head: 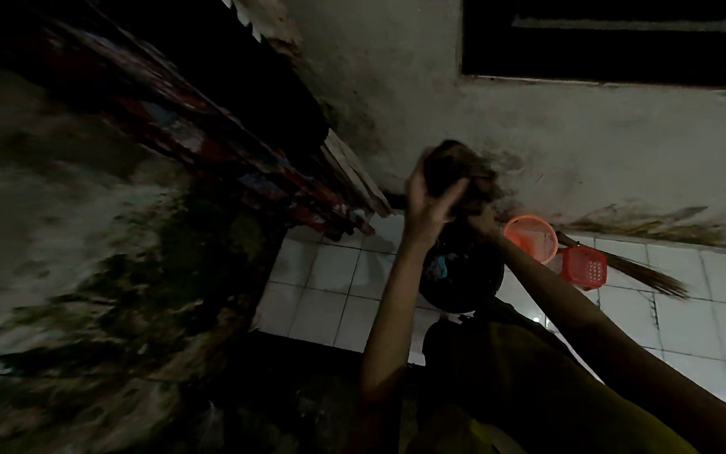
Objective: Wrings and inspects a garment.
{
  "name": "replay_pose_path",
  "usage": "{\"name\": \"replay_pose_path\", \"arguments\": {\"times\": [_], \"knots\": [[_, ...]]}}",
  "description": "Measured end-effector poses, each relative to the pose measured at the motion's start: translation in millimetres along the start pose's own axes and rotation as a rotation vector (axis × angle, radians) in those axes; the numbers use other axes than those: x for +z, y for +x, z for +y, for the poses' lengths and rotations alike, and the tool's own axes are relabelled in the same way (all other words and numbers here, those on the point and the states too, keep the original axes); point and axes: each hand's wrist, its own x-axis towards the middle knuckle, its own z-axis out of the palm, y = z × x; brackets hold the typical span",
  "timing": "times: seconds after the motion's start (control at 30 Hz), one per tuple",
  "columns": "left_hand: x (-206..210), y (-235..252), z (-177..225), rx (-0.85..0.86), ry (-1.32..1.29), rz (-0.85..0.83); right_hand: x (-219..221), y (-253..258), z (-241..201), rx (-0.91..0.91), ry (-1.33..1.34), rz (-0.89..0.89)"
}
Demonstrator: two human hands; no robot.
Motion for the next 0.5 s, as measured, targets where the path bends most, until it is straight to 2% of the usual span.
{"name": "replay_pose_path", "arguments": {"times": [0.13,0.2,0.27,0.37,0.4,0.5], "knots": [[-75.9,-16.1,-19.4,-0.147,-0.211,0.443,-12.7,-4.6,-18.3,0.078,0.14,0.04],[-111.1,-37.0,-53.1,-0.245,-0.263,0.592,-14.6,-5.1,-27.9,0.117,0.226,0.019],[-131.9,-65.4,-100.1,-0.441,-0.3,0.723,-9.5,-12.6,-46.7,0.12,0.374,0.013],[-117.4,-100.0,-150.5,-0.833,-0.377,0.865,5.5,-30.9,-73.8,0.085,0.546,0.028],[-104.0,-105.5,-160.0,-0.925,-0.43,0.849,10.4,-36.9,-79.0,0.06,0.563,0.015],[-61.0,-103.2,-172.3,-1.03,-0.583,0.765,20.7,-60.9,-88.0,0.036,0.451,-0.025]]}}
